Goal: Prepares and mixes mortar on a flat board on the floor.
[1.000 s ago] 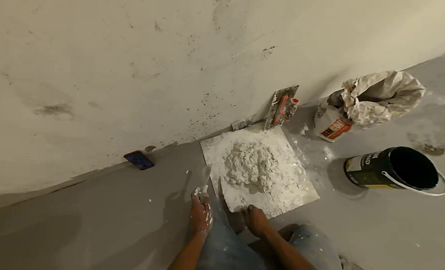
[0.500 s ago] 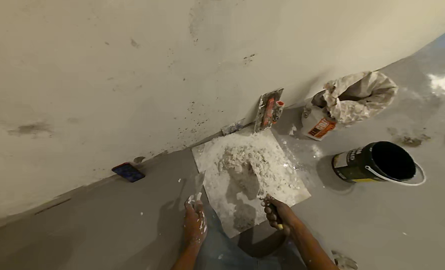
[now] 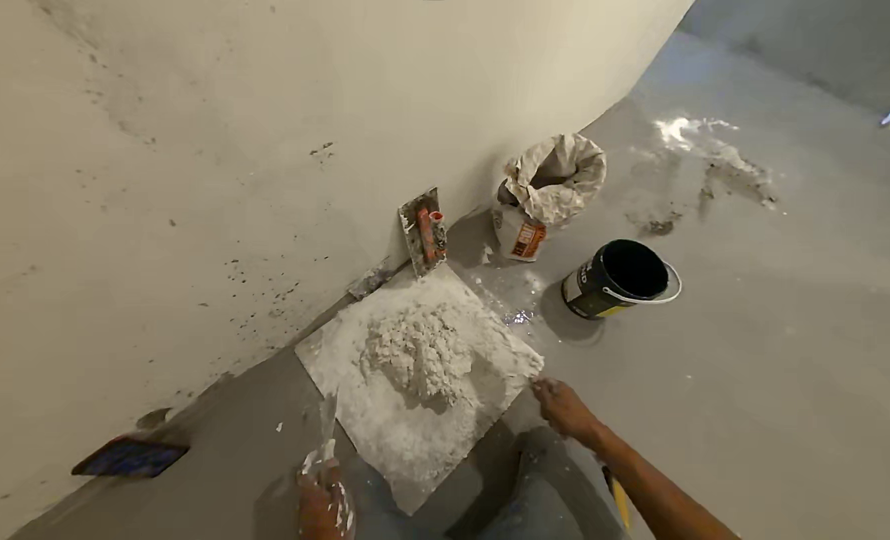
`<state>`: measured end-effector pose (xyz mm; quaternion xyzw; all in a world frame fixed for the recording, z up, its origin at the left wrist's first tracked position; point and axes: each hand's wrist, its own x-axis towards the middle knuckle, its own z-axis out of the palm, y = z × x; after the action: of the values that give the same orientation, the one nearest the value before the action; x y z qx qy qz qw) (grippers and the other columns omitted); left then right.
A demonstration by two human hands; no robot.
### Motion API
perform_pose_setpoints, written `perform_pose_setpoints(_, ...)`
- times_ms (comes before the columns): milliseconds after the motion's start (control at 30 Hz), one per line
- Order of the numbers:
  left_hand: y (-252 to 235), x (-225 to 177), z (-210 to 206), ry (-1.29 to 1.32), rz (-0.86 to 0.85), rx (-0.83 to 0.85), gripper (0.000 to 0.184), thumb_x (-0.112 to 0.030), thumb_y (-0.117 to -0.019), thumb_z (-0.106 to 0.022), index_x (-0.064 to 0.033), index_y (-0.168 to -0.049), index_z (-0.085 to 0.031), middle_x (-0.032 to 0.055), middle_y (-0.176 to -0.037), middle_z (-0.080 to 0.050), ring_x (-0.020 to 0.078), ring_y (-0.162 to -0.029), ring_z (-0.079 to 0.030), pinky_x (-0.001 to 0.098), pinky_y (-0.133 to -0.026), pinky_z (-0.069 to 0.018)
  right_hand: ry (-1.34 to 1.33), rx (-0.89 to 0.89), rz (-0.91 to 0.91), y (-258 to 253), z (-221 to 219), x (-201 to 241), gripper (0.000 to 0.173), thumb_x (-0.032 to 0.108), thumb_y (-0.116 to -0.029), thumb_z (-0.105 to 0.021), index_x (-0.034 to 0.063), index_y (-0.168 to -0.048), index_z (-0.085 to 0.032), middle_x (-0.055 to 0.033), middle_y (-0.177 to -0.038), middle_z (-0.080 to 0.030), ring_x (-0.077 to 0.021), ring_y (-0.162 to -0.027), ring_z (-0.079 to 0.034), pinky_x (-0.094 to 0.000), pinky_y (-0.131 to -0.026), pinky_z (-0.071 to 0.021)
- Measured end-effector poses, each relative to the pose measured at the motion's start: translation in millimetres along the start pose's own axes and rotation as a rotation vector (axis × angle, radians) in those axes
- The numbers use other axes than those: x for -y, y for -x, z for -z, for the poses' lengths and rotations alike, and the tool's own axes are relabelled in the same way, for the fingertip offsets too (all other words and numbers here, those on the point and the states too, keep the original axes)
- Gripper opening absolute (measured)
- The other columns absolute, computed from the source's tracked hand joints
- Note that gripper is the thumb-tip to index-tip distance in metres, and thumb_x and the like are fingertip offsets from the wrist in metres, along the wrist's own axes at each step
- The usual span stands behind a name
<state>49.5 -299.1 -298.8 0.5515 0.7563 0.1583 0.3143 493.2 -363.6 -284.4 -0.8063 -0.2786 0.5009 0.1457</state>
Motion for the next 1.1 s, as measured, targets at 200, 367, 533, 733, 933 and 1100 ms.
perform_pose_setpoints(200, -9.3, 5.7, -8.1, -0.03, -0.013, 0.008, 0.057, -0.029, -0.1073, -0.048, 0.0063, -0.15, -0.036, 0.0297, -0.128, -0.062, 0.0397, -0.115, -0.065, 0.055, -0.1, -0.0516, 0.174, -0.043, -0.151, -25.1, 27.9, -91.6, 0.066, 0.054, -0.1095, -0.027, 0.003, -0.105, -0.067, -0.0146, -0.083, -0.066, -0.0279, -0.068, -0.066, -0.0497, -0.066, -0.0561)
perform_pose_setpoints(367, -15.7, 1.3, -9.5, -0.052, 0.0, -0.023, 0.056, -0.03, -0.1077, -0.047, 0.0075, -0.149, -0.038, 0.0303, -0.127, -0.063, 0.0388, -0.113, -0.066, 0.0533, -0.1, -0.0523, 0.23, 0.091, -0.075, -59.6, -2.1, -33.6, 0.062, 0.052, -0.1101, -0.032, 0.002, -0.121, -0.067, -0.0214, -0.109, -0.07, -0.0347, -0.099, -0.07, -0.0561, -0.091, -0.055)
perform_pose_setpoints(533, -13.8, -5.1, -8.3, -0.119, 0.032, 0.008, 0.058, -0.033, -0.1079, -0.046, 0.005, -0.151, -0.037, 0.0299, -0.13, -0.062, 0.0422, -0.115, -0.066, 0.0576, -0.099, -0.0517, 0.203, 0.199, 0.033, -121.0, -70.6, 84.7, 0.061, 0.053, -0.1102, -0.029, 0.0029, -0.111, -0.064, -0.0137, -0.085, -0.063, -0.0249, -0.066, -0.061, -0.0444, -0.062, -0.0525)
perform_pose_setpoints(733, -10.5, -4.7, -3.4, -0.094, 0.069, 0.001, 0.056, -0.032, -0.1078, -0.047, 0.0022, -0.152, -0.037, 0.0293, -0.122, -0.066, 0.0433, -0.105, -0.07, 0.0606, -0.092, -0.0547, 0.578, 0.05, 0.211, -43.1, -53.7, 139.1, 0.049, 0.045, -0.109, -0.038, 0.0081, -0.126, -0.065, -0.0189, -0.11, -0.072, -0.0376, -0.107, -0.069, -0.0607, -0.093, -0.0538)
perform_pose_setpoints(933, -10.0, -4.8, 1.3, -0.057, 0.07, 0.004, 0.058, -0.031, -0.1069, -0.049, 0.0035, -0.152, -0.037, 0.0311, -0.125, -0.064, 0.046, -0.109, -0.067, 0.0623, -0.094, -0.0528, 0.598, 0.074, 0.036, 20.5, -153.8, 119.5, 0.052, 0.021, -0.106, -0.048, 0.0027, -0.153, -0.036, -0.0269, -0.142, -0.054, -0.0433, -0.11, -0.069, -0.0573, -0.091, -0.0574)
perform_pose_setpoints(1100, -9.3, -2.3, 1.8, -0.058, 0.08, -0.017, 0.059, -0.031, -0.1067, -0.05, 0.0024, -0.153, -0.035, 0.0304, -0.121, -0.066, 0.0455, -0.102, -0.07, 0.062, -0.089, -0.0553, 0.666, 0.075, 0.003, 47.3, -165.7, 127.4, 0.051, 0.022, -0.1061, -0.046, 0.0026, -0.152, -0.035, -0.0237, -0.135, -0.06, -0.0398, -0.11, -0.07, -0.054, -0.091, -0.058)
